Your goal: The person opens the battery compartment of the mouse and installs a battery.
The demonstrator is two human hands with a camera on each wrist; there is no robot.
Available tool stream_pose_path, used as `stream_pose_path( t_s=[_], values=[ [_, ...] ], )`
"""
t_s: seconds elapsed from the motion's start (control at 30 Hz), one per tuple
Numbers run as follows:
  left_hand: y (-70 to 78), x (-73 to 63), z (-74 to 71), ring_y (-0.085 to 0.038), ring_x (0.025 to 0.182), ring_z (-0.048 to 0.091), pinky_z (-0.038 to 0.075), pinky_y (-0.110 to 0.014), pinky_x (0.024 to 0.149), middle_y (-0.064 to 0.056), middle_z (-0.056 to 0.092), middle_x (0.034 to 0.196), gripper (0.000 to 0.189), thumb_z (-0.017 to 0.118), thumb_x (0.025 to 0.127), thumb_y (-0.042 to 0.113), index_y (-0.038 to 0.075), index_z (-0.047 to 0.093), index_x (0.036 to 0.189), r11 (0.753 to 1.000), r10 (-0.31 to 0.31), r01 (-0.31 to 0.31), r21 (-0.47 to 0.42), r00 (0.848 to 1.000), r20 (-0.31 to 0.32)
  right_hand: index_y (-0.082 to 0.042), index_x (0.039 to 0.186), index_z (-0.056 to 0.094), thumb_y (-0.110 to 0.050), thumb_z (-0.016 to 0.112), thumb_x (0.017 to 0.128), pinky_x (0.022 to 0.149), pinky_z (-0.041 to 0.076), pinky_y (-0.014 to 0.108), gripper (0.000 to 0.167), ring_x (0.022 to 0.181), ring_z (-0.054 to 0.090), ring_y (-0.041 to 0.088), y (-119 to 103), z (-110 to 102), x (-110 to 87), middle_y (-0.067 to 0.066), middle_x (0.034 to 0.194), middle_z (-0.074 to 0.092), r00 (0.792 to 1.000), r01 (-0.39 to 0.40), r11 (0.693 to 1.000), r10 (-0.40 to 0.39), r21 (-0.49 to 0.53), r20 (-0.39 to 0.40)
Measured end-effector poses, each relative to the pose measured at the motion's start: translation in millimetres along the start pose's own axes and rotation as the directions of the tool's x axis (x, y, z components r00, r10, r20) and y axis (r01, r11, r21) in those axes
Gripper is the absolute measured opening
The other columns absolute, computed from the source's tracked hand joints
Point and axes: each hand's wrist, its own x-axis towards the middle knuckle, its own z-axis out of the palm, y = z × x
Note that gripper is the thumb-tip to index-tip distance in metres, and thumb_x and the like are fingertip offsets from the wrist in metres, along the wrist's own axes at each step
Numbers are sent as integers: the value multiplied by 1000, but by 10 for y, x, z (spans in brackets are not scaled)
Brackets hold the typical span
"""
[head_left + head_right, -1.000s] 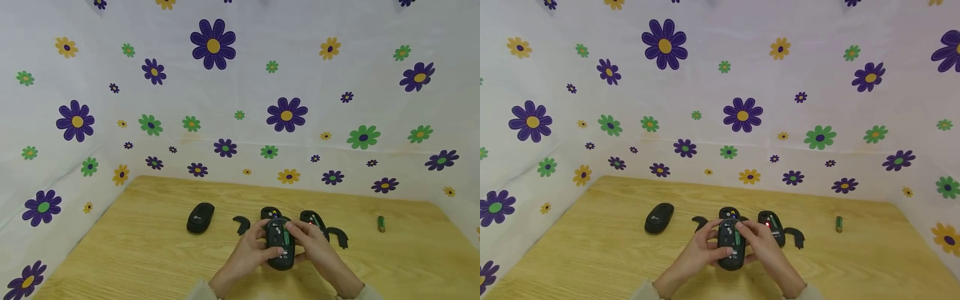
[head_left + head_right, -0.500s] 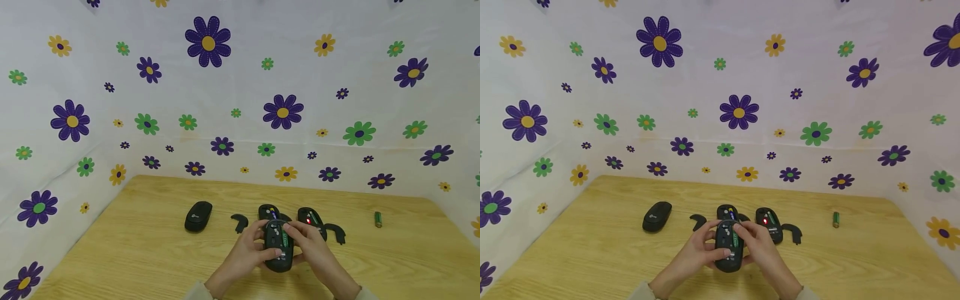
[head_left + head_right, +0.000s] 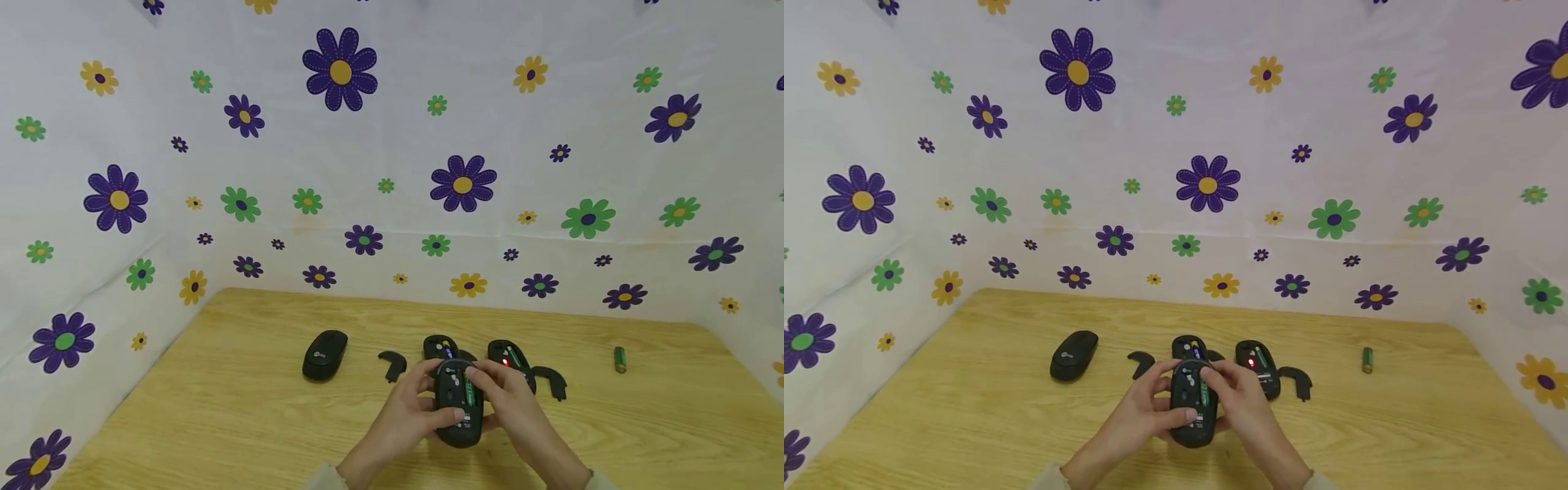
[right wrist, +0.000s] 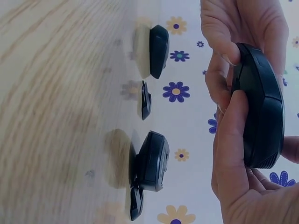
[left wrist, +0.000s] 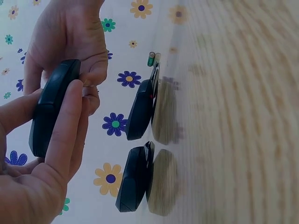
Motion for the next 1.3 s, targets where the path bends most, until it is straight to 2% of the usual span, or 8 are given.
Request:
stream_pose_path(
  t_s=[0.27, 0.5, 0.8, 1.03, 1.2, 1.3],
  values=[
    [16, -12, -8, -32, 97, 71, 63, -38, 65, -14, 60, 115, 68, 72, 88, -6, 5, 42, 148, 1000, -13, 13, 0, 1000, -6, 17, 132, 50, -19, 53, 107, 65, 63, 47, 44, 97, 67, 25, 4, 28, -9, 19, 115, 63, 1000, 25, 1000, -25, -17, -2],
    [21, -1, 13, -30, 94, 71, 63, -37, 60, -13, 60, 111, 67, 74, 87, -8, 6, 45, 146, 1000, -18, 19, 17, 1000, -19, 14, 125, 57, -13, 54, 105, 56, 62, 38, 34, 80, 67, 21, 26, 58, 0, 14, 100, 65, 996, 59, 991, -66, -116, -58],
    [15, 8, 5, -30, 92, 72, 62, -35, 59, -13, 61, 110, 66, 74, 87, -6, 4, 45, 145, 999, -14, 14, 32, 1000, -10, 16, 128, 55, -7, 52, 105, 57, 62, 37, 32, 82, 68, 22, 35, 20, -5, 14, 98, 66, 995, 91, 982, -94, -163, -11],
    [2, -15, -18, -30, 91, 71, 62, -38, 59, -14, 62, 112, 68, 74, 86, -7, 4, 44, 146, 999, -40, 41, 30, 999, -17, 17, 128, 54, -7, 53, 105, 57, 62, 39, 33, 81, 66, 20, 60, 33, 7, 12, 95, 66, 995, 103, 980, -100, -167, 30],
    [-13, -1, -26, -30, 92, 71, 63, -38, 59, -14, 61, 112, 68, 74, 86, -7, 3, 44, 147, 999, -42, 42, 21, 999, -6, 16, 129, 54, -7, 53, 105, 59, 63, 41, 33, 83, 67, 22, 65, 21, 7, 13, 97, 66, 998, 64, 985, -63, -158, 12],
    [-19, 10, -45, -30, 93, 71, 63, -38, 59, -15, 61, 114, 69, 74, 87, -5, 1, 42, 147, 998, -44, 44, 35, 999, -13, 18, 130, 52, -8, 53, 105, 62, 63, 43, 36, 85, 68, 21, 72, 25, 42, 14, 101, 66, 998, 63, 988, -59, -140, 33]
  ],
)
